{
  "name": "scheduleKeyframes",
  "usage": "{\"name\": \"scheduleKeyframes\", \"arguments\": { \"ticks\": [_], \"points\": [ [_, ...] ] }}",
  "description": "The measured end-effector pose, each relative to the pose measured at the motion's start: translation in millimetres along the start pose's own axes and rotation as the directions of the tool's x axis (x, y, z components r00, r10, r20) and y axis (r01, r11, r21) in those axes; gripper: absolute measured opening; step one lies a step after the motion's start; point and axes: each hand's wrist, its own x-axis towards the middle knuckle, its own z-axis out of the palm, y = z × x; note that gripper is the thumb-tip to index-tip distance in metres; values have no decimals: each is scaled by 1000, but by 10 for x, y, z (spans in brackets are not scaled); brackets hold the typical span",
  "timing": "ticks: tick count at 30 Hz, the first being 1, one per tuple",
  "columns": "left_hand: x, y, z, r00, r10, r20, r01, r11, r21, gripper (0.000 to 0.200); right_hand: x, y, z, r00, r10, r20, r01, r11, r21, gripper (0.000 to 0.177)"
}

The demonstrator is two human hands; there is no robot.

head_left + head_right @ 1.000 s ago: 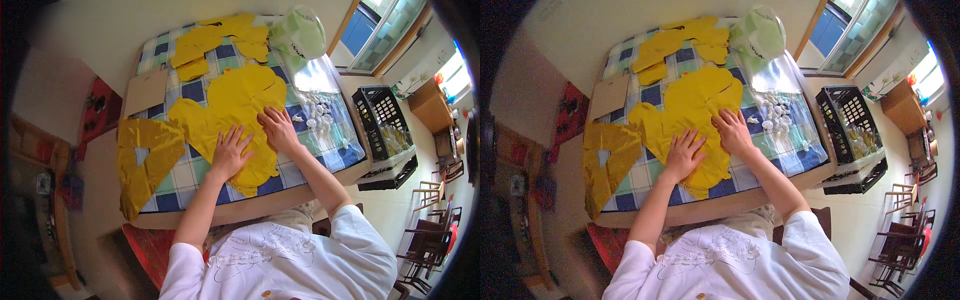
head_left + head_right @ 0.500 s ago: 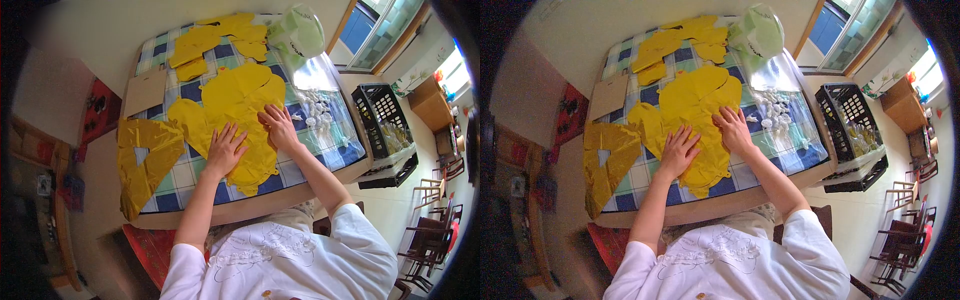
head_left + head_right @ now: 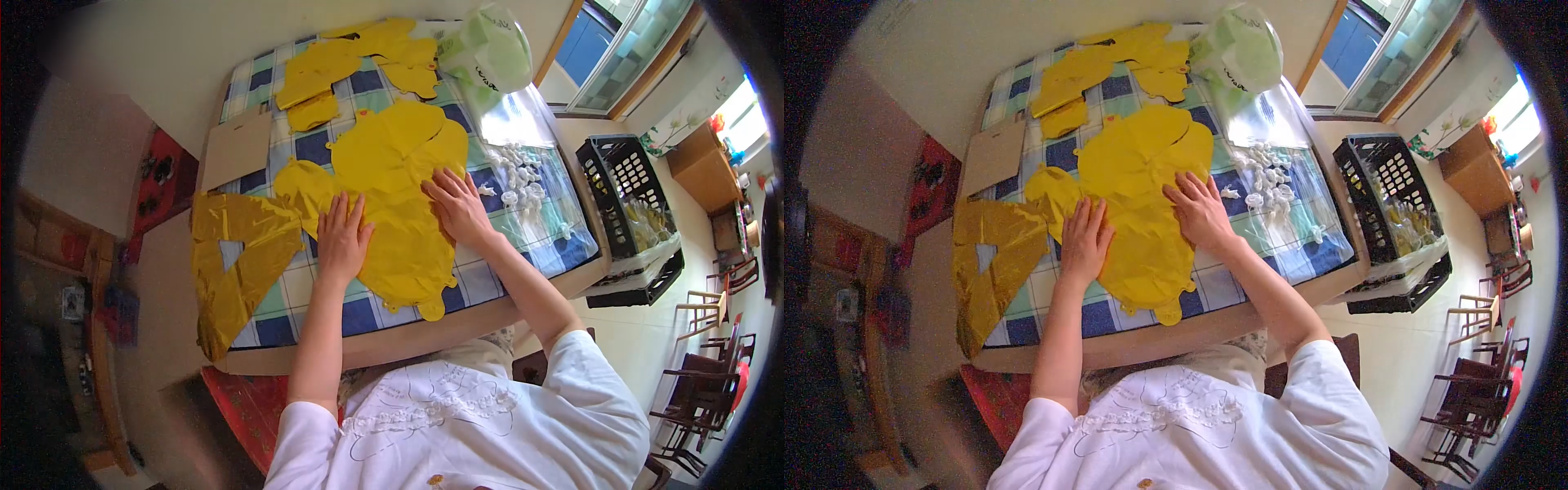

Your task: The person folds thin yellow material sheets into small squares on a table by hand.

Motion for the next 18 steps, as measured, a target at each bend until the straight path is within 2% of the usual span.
{"name": "scheduleKeyframes", "arguments": {
  "ticks": [8, 14, 18],
  "points": [
    [24, 30, 11, 997, -48, -59, 44, 997, -68, 51, 22, -71, 124, 1000, 16, 14, -15, 1000, -18, 38],
    [267, 394, 34, 991, 113, 68, -112, 993, -19, 52, 36, -100, 127, 1000, 22, -8, -22, 1000, -11, 39],
    [352, 375, 156, 987, 128, 98, -126, 992, -23, 54, 36, -98, 152, 999, 30, -35, -30, 1000, -8, 38]
  ]
}}
